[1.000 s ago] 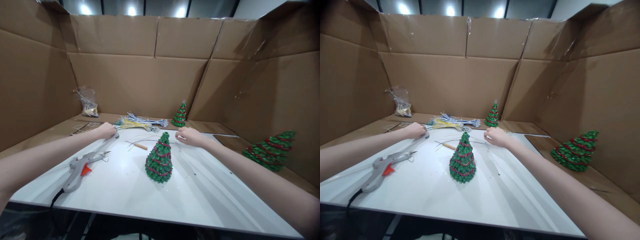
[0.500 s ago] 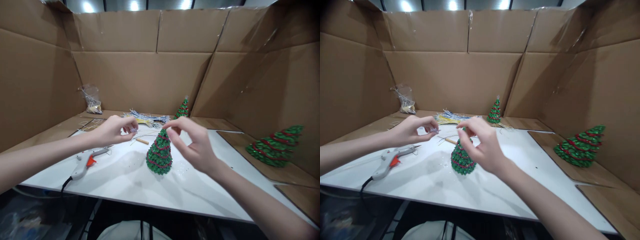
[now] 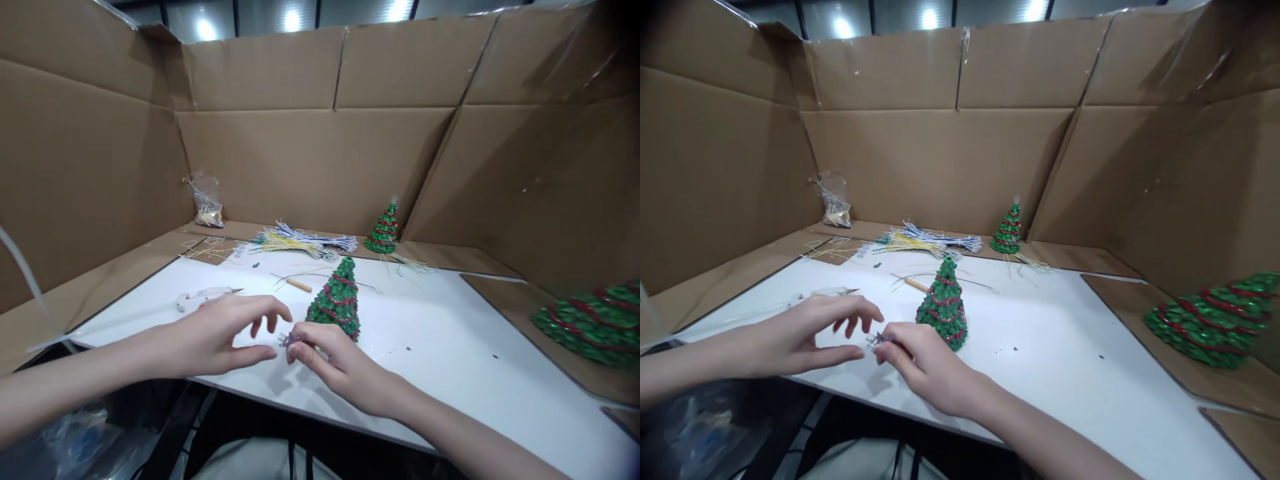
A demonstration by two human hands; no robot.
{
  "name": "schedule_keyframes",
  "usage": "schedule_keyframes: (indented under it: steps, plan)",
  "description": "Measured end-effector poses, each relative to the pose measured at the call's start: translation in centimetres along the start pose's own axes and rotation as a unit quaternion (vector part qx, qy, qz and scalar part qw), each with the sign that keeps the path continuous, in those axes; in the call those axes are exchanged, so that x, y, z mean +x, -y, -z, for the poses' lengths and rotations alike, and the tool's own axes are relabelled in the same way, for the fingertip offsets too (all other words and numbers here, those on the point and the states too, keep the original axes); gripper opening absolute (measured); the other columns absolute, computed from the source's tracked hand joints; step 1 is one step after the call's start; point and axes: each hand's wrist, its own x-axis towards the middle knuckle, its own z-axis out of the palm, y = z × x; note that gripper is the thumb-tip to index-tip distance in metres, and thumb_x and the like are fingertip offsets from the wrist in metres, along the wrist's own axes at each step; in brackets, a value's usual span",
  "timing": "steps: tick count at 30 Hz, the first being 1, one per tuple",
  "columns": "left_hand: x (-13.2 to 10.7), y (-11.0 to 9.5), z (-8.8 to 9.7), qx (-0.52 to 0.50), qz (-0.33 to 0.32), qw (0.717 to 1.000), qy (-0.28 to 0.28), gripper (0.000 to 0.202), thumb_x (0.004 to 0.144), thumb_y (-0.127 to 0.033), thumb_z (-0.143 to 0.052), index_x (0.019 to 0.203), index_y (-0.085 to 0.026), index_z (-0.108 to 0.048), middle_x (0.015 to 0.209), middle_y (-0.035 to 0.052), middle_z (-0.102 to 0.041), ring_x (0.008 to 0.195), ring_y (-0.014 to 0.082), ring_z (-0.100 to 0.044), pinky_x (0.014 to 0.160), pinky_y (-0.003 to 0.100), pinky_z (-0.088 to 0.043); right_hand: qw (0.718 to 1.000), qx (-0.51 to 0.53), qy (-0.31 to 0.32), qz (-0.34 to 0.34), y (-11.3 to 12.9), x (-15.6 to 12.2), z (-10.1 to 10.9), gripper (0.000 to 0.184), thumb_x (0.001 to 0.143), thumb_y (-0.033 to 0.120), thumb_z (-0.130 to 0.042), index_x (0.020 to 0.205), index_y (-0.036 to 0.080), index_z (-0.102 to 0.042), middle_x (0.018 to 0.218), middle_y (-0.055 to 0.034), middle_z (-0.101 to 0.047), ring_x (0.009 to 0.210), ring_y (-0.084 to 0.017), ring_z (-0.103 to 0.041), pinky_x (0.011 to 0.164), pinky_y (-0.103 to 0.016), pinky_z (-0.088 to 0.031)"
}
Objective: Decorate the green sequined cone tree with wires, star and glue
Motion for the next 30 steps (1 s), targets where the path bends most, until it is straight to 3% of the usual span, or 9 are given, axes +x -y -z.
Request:
schedule_keyframes:
  steps: [3, 6, 9, 17, 25, 30]
  plan:
    - [-2.3, 2.6, -0.1, 0.109, 0.147, 0.983, 0.003, 0.026, 0.092, -0.042, -0.042, 0.101, -0.021, -0.055, 0.083, 0.0024, -0.063, 0.071, 0.0158, -0.058, 0.061, 0.024, -0.039, 0.999, -0.048, 0.004, -0.01, -1.1, -0.8, 0.0, 0.029, 0.096, 0.03, -0.037, 0.075, 0.017, -0.05, 0.072, -0.0028, -0.054, 0.069, -0.014, -0.05, 0.065, -0.025, -0.039]
    - [-5.1, 5.5, -0.4, 0.281, 0.28, 0.918, 0.009, 0.038, 0.092, -0.045, -0.033, 0.081, -0.018, -0.057, 0.081, 0.0086, -0.065, 0.069, 0.0227, -0.061, 0.057, 0.029, -0.034, 0.994, -0.111, -0.005, 0.0, -2.1, -1.7, 0.1, 0.028, 0.097, 0.03, -0.037, 0.076, 0.017, -0.05, 0.074, -0.0045, -0.054, 0.071, -0.015, -0.05, 0.066, -0.026, -0.039]
    - [-7.1, 7.2, -1.0, 0.314, 0.364, 0.877, 0.016, 0.05, 0.091, -0.055, -0.027, 0.077, -0.018, -0.058, 0.075, 0.0117, -0.066, 0.07, 0.0296, -0.063, 0.054, 0.03, -0.029, 0.985, -0.17, 0.011, 0.022, -2.6, -2.1, -0.1, 0.026, 0.096, 0.03, -0.038, 0.077, 0.017, -0.05, 0.075, -0.0057, -0.056, 0.073, -0.017, -0.049, 0.065, -0.028, -0.039]
    - [-7.7, 8.4, -2.0, 0.241, 0.416, 0.877, 0.012, 0.064, 0.084, -0.07, -0.021, 0.071, -0.019, -0.057, 0.074, 0.0128, -0.066, 0.074, 0.0339, -0.062, 0.054, 0.03, -0.026, 0.969, -0.245, 0.013, 0.012, -3.7, -1.5, 0.2, 0.025, 0.096, 0.029, -0.037, 0.077, 0.018, -0.049, 0.077, -0.0067, -0.057, 0.074, -0.018, -0.049, 0.063, -0.028, -0.039]
    - [-8.1, 10.5, -1.7, 0.137, 0.417, 0.899, -0.007, 0.053, 0.079, -0.066, -0.038, 0.058, -0.019, -0.045, 0.056, 0.0021, -0.049, 0.057, 0.0193, -0.049, 0.053, 0.027, -0.025, 0.971, -0.237, 0.015, 0.014, -4.7, -1.1, 0.6, 0.027, 0.097, 0.031, -0.037, 0.076, 0.018, -0.048, 0.076, -0.0061, -0.055, 0.075, -0.018, -0.048, 0.066, -0.029, -0.04]
    - [-9.3, 11.7, -1.9, -0.017, 0.427, 0.902, -0.067, 0.052, 0.075, -0.068, -0.044, 0.065, -0.017, -0.053, 0.055, -0.001, -0.044, 0.054, 0.0161, -0.045, 0.051, 0.025, -0.027, 0.972, -0.231, 0.023, 0.027, -4.5, -1.3, 0.9, 0.028, 0.097, 0.031, -0.037, 0.074, 0.018, -0.047, 0.073, -0.0056, -0.054, 0.073, -0.017, -0.047, 0.065, -0.03, -0.039]
